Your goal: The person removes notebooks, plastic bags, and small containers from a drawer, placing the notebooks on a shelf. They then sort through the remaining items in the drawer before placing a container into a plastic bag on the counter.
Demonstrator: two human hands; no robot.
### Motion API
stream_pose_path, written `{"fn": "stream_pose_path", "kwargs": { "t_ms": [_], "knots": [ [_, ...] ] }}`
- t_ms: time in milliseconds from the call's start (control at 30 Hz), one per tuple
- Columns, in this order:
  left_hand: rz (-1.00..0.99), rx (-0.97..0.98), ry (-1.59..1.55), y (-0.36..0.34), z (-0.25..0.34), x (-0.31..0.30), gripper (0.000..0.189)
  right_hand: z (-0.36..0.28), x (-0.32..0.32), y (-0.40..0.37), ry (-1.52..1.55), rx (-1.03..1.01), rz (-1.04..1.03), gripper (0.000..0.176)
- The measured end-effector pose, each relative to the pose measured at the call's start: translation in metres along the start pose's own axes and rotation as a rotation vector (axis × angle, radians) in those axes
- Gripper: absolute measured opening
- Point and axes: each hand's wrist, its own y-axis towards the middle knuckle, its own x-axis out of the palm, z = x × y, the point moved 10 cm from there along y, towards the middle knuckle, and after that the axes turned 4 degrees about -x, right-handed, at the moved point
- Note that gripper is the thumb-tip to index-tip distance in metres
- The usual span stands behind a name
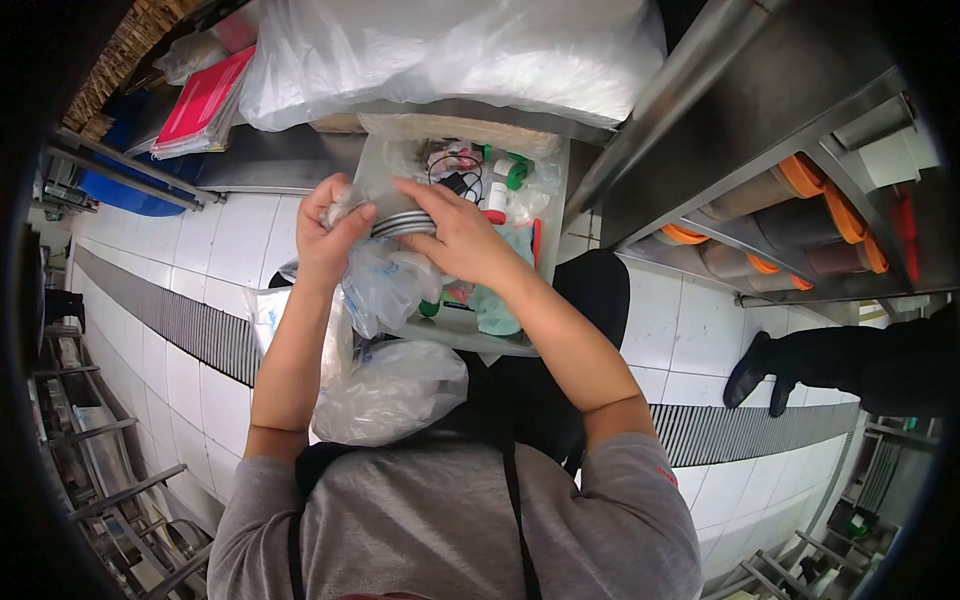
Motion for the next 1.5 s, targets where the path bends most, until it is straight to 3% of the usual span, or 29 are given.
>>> {"fn": "stream_pose_path", "kwargs": {
  "t_ms": [67, 200, 267, 300, 367, 400, 467, 633, 700, 733, 800, 833, 933, 1000, 1067, 1133, 1167, 1233, 1267, 1300, 1367, 1500],
  "knots": [
    [-0.092, -0.008, 0.114, 0.001, 0.000, 0.009, 0.017, -0.002, 0.014, 0.000, -0.056, 0.036, -0.273, 0.059],
    [-0.092, 0.087, 0.392, -0.001, 0.006, 0.028, 0.020, -0.013, 0.024, 0.004, -0.117, -0.079, -0.281, 0.052],
    [-0.045, 0.108, 0.356, 0.002, 0.009, 0.029, 0.020, -0.050, -0.015, -0.003, -0.170, -0.400, 0.392, 0.037],
    [0.012, 0.130, 0.322, 0.003, 0.012, 0.024, 0.021, -0.050, -0.018, -0.003, -0.174, -0.400, 0.393, 0.037],
    [0.005, 0.108, 0.201, 0.007, 0.010, 0.017, 0.021, -0.069, -0.028, -0.010, -0.463, -0.587, 0.479, 0.027],
    [-0.009, 0.075, 0.088, 0.007, 0.008, 0.014, 0.021, -0.065, -0.030, -0.010, -0.458, -0.586, 0.479, 0.027],
    [-0.056, 0.052, 0.138, 0.004, 0.012, 0.024, 0.022, -0.040, -0.002, 0.007, -0.386, -0.447, 0.100, 0.025],
    [-0.150, 0.094, 0.362, 0.002, 0.021, 0.033, 0.023, -0.034, 0.002, 0.011, -0.477, -0.255, 0.001, 0.021],
    [0.031, 0.072, 0.459, 0.000, 0.012, 0.013, 0.018, -0.025, 0.004, 0.009, -0.486, -0.171, -0.024, 0.021],
    [0.033, 0.076, 0.460, 0.002, 0.004, 0.003, 0.018, -0.024, -0.008, 0.005, -0.378, -0.192, 0.087, 0.021],
    [0.297, -0.211, -0.050, 0.002, -0.044, -0.053, 0.013, -0.019, -0.021, -0.001, -0.269, -0.218, 0.188, 0.021],
    [0.304, -0.203, -0.054, 0.001, -0.051, -0.055, 0.013, -0.019, -0.033, -0.003, -0.197, -0.249, 0.295, 0.021],
    [0.393, -0.458, -0.231, -0.009, -0.075, -0.047, 0.011, -0.002, -0.041, -0.016, -0.033, -0.239, 0.505, 0.022],
    [0.400, -0.497, -0.151, -0.004, -0.076, -0.050, 0.010, 0.008, -0.048, -0.025, 0.088, -0.204, 0.653, 0.021],
    [0.413, -0.554, -0.055, 0.002, -0.089, -0.066, 0.011, 0.003, -0.039, -0.031, 0.092, -0.257, 0.620, 0.021],
    [0.175, -0.405, 0.154, 0.029, -0.108, -0.072, 0.014, 0.002, -0.035, -0.038, 0.149, -0.311, 0.640, 0.021],
    [0.182, -0.396, 0.153, 0.029, -0.108, -0.075, 0.014, -0.005, -0.036, -0.039, 0.151, -0.321, 0.634, 0.021],
    [-0.019, -0.460, 0.082, 0.033, -0.119, -0.056, 0.019, -0.042, -0.037, -0.039, -0.198, -0.476, 0.526, 0.019],
    [-0.129, -0.521, -0.060, 0.021, -0.090, -0.033, 0.027, -0.038, -0.046, -0.036, -0.279, -0.385, 0.522, 0.018],
    [-0.139, -0.531, -0.064, 0.020, -0.074, -0.026, 0.027, -0.039, -0.053, -0.033, -0.285, -0.374, 0.526, 0.018],
    [-0.342, -0.542, 0.034, 0.012, -0.060, 0.002, 0.025, -0.028, -0.063, -0.023, -0.298, -0.259, 0.490, 0.019],
    [-0.388, -0.571, 0.351, 0.012, -0.063, 0.009, 0.013, -0.041, -0.039, -0.011, -0.399, -0.313, 0.267, 0.022]
  ]
}}
